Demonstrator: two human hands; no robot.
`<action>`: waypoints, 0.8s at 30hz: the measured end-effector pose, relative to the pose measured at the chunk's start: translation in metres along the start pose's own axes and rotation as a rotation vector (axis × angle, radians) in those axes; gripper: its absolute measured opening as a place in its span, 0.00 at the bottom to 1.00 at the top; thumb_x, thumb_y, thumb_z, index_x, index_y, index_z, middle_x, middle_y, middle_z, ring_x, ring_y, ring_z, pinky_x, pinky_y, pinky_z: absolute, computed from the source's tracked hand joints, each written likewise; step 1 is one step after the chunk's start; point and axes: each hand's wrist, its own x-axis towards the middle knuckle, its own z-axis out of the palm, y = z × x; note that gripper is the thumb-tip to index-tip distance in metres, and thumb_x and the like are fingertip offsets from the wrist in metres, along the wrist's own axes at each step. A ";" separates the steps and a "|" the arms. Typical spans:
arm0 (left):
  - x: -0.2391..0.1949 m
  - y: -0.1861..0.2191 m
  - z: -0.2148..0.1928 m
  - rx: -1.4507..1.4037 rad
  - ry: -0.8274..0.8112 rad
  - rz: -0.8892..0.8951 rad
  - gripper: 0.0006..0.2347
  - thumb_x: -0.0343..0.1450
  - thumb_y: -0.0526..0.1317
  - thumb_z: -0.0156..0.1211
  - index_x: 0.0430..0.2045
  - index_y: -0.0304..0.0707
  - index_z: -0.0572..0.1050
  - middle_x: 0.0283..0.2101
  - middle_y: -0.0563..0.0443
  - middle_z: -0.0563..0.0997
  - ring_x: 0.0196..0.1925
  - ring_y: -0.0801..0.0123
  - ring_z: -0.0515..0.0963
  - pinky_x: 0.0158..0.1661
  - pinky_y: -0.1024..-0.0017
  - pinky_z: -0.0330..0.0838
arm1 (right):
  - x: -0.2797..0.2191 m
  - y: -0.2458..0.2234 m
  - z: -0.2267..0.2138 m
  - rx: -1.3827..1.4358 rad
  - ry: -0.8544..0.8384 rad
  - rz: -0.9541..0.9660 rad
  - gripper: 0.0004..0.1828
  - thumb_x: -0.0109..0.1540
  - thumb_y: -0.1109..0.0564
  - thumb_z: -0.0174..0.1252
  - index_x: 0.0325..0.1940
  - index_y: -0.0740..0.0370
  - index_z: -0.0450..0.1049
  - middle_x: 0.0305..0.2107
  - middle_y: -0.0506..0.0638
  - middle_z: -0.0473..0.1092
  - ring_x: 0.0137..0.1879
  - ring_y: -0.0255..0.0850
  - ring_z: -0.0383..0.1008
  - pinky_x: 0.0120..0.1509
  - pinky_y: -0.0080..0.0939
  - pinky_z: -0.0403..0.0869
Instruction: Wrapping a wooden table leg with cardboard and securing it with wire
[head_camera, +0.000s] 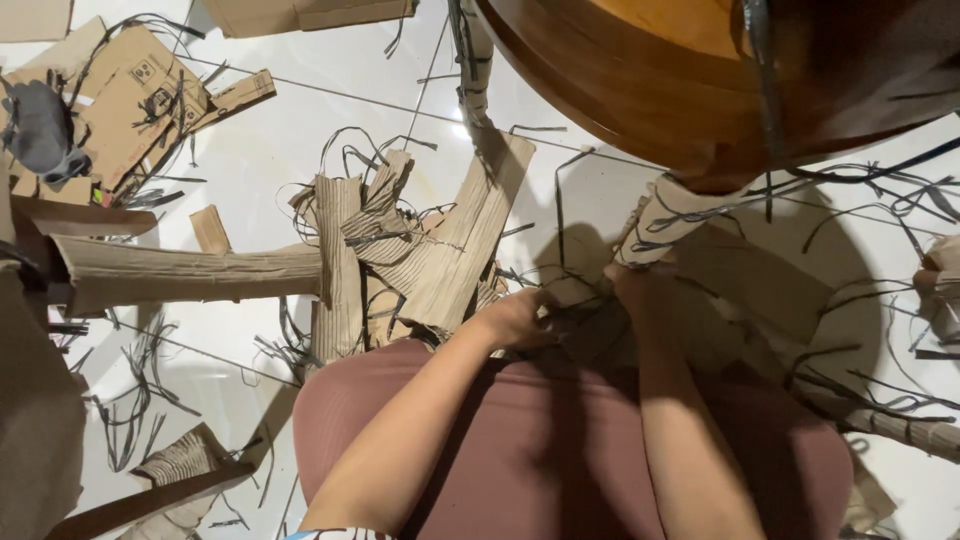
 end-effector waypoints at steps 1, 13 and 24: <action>0.002 -0.003 0.002 0.000 -0.001 0.001 0.24 0.64 0.51 0.67 0.55 0.48 0.75 0.58 0.43 0.79 0.61 0.48 0.78 0.61 0.52 0.73 | 0.003 0.000 -0.005 -0.001 0.000 0.000 0.13 0.63 0.42 0.62 0.39 0.52 0.81 0.40 0.45 0.81 0.60 0.40 0.78 0.74 0.51 0.65; 0.002 0.003 0.001 0.100 -0.087 -0.089 0.24 0.68 0.57 0.60 0.58 0.56 0.74 0.57 0.46 0.81 0.60 0.50 0.79 0.59 0.54 0.75 | 0.020 -0.028 -0.135 0.272 -0.173 0.364 0.62 0.50 0.28 0.72 0.72 0.73 0.59 0.64 0.68 0.66 0.73 0.60 0.62 0.77 0.62 0.60; -0.007 0.018 -0.011 0.197 -0.120 -0.120 0.19 0.71 0.49 0.55 0.56 0.49 0.76 0.51 0.37 0.83 0.58 0.45 0.80 0.57 0.51 0.76 | -0.006 -0.095 -0.050 0.392 -0.437 -0.197 0.30 0.56 0.29 0.60 0.56 0.45 0.71 0.47 0.51 0.74 0.52 0.51 0.79 0.62 0.60 0.70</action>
